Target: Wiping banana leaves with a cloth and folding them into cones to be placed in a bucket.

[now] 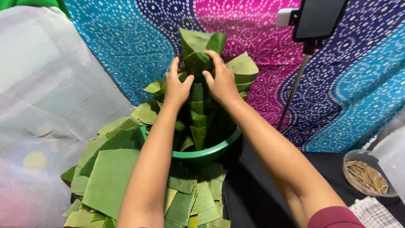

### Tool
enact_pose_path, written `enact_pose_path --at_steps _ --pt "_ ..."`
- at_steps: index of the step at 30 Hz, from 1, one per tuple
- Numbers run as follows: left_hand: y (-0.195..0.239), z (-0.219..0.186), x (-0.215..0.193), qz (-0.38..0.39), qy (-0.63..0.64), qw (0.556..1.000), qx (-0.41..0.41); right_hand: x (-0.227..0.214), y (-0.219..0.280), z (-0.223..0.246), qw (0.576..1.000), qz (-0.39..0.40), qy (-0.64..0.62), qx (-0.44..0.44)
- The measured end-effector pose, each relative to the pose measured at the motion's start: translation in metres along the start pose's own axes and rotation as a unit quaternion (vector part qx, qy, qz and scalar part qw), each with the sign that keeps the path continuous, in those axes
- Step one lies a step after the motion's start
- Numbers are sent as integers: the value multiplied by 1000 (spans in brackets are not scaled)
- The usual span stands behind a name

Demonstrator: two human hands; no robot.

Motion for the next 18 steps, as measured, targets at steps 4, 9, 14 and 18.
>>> enact_pose_path --at_steps 4,9,14,18 --pt "9 47 14 3 -11 999 -46 12 -3 -14 979 47 197 -5" --pt "25 36 4 -41 -86 994 55 6 22 5 949 1 316 -24" --pt "32 17 8 14 -23 991 131 14 16 -3 933 -36 352 -58" --pt "40 15 11 71 -50 990 110 31 6 -27 939 -23 339 -52"
Point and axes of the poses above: each hand's wrist, its own y-axis away from the middle knuckle, its own x-axis out of the palm, z = x × y, the point moved 2 cm from there along -y, towards the middle knuckle, and after that the axes turned 10 degrees about x, right-handed, at the moved point
